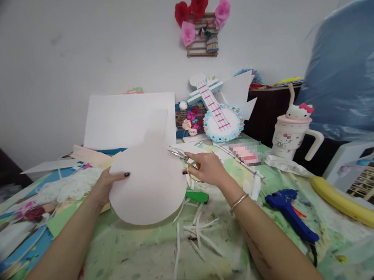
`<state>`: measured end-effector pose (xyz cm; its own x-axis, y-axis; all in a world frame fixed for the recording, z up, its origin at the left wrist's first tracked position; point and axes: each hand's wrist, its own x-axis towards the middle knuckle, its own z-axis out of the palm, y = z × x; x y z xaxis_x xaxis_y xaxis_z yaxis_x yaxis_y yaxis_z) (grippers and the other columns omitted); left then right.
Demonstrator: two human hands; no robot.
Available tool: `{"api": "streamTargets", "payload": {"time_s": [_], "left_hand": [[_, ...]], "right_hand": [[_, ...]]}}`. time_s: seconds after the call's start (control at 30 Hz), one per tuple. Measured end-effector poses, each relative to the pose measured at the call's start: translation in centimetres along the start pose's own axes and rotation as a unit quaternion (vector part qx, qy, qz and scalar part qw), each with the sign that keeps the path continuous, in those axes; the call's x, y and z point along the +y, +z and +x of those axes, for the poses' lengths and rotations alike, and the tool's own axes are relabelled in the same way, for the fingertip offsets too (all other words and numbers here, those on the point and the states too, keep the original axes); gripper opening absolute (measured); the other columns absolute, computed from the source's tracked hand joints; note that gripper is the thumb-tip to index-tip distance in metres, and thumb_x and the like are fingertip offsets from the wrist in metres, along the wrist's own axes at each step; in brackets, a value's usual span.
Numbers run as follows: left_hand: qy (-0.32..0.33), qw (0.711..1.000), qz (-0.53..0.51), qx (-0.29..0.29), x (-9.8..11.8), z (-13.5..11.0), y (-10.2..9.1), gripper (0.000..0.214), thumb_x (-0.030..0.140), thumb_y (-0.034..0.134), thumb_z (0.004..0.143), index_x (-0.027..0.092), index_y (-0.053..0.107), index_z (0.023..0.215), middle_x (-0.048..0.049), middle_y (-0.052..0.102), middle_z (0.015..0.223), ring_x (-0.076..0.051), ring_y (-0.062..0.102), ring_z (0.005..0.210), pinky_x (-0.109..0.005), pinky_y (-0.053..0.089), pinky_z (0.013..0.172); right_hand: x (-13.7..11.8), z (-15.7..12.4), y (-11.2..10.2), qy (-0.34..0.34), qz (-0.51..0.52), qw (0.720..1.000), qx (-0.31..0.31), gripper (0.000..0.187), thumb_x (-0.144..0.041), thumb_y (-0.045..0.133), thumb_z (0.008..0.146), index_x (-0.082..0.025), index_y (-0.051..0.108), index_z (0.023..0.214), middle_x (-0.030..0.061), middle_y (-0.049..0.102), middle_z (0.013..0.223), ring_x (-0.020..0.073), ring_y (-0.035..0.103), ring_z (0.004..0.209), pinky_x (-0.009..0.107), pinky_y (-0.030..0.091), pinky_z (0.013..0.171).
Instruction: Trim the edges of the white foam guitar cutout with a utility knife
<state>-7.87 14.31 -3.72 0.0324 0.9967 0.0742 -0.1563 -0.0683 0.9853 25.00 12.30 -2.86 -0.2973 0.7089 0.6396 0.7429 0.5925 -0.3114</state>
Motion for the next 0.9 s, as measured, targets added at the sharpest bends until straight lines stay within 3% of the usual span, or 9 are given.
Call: {"api": "streamTargets", "payload": {"time_s": [0.47, 0.9], "left_hand": [[0.005, 1.000, -0.005, 0.003, 0.02, -0.14, 0.00, 0.050, 0.020, 0.082, 0.045, 0.013, 0.066, 0.092, -0.0066, 0.073, 0.079, -0.023, 0.068, 0.063, -0.032, 0.056, 0.058], [-0.001, 1.000, -0.022, -0.005, -0.15, 0.00, -0.10, 0.048, 0.018, 0.081, 0.047, 0.014, 0.067, 0.093, -0.0074, 0.074, 0.081, -0.025, 0.068, 0.065, -0.034, 0.056, 0.059]], "right_hand": [[0.12, -0.12, 0.18, -0.013, -0.044, 0.999, 0.006, 0.045, -0.032, 0.060, 0.081, -0.016, 0.062, 0.123, 0.0029, 0.064, 0.067, 0.0125, 0.050, 0.055, 0.024, 0.033, 0.059], [0.50, -0.25, 0.20, -0.008, 0.032, 0.999, 0.012, 0.042, -0.024, 0.055, 0.080, -0.017, 0.064, 0.120, 0.0018, 0.064, 0.066, 0.0126, 0.049, 0.057, 0.023, 0.033, 0.059]]}}
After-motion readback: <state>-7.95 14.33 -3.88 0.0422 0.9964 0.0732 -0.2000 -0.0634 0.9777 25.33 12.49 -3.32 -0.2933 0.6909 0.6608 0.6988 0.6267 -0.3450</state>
